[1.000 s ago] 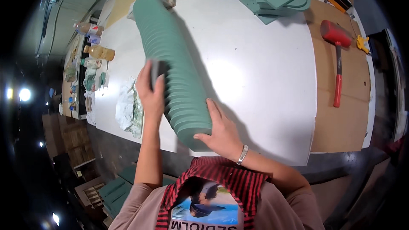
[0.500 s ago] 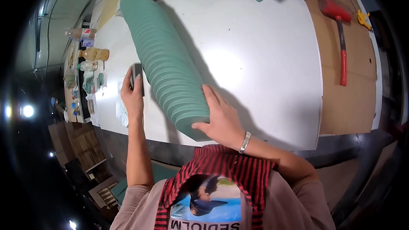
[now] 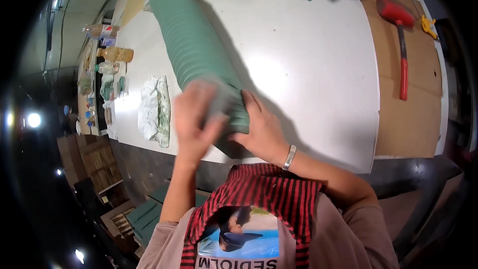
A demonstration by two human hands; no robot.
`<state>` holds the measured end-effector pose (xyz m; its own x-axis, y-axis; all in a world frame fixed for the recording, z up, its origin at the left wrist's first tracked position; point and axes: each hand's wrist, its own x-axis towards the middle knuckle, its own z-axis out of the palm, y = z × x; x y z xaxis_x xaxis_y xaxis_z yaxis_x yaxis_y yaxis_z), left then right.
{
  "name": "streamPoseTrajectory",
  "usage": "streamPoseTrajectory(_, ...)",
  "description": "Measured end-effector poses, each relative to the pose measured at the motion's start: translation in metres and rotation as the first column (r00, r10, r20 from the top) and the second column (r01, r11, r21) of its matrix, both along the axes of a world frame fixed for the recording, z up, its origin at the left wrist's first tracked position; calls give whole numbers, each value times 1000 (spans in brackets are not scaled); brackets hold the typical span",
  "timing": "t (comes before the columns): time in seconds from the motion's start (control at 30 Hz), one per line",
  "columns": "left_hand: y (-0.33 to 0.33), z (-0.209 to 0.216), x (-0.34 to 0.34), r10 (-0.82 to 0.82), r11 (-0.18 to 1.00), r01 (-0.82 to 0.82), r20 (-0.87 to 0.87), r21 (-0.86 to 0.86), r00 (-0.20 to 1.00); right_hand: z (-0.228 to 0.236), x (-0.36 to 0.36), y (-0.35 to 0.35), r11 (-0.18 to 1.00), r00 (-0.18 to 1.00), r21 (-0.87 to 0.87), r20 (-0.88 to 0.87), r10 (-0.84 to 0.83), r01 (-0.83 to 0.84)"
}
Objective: The person sands a stack of green foam parts using a sanding block and then wipes a single foam part with a white cloth.
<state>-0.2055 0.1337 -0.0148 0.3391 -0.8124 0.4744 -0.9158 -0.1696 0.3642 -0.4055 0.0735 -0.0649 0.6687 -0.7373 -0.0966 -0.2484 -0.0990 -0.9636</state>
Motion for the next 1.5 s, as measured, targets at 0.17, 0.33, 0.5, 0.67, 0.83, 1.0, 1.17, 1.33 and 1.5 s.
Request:
streamPoseTrajectory(0.17,25,-24,78,282,959,-273,-310,73,908,4,-12,-5,992,998,123,59,4,-12)
streamPoseTrajectory(0.33,1,14,-27,-192,976,196,47,-99,980,-19,-24,14,989,997,144,73,24,-34)
streamPoseTrajectory(0.5,25,-15,8,-34,996,36,24,-80,999,-23,-15,24,998,999,39,24,-46,45)
streamPoseTrajectory(0.67,26,4,-33,-119,993,116,-116,-29,986,-34,-13,31,996,991,36,96,-90,87)
streamPoseTrajectory(0.83,44,-29,-6,-14,995,8,-58,-97,998,-30,-16,30,999,997,25,68,-24,22)
streamPoseTrajectory(1.0,31,-7,-27,1,1000,-3,-198,-13,980,-42,-13,33,996,994,85,107,-7,-3)
streamPoseTrajectory(1.17,38,-25,-6,44,998,-50,-169,-32,985,-35,-11,31,999,992,38,123,17,-21)
streamPoseTrajectory(1.33,52,-26,-11,116,989,-140,-344,-47,932,-36,-11,31,998,994,43,109,30,-35)
streamPoseTrajectory(1.5,59,-56,11,227,958,-288,-566,-19,792,-36,-16,36,997,992,67,125,20,-29)
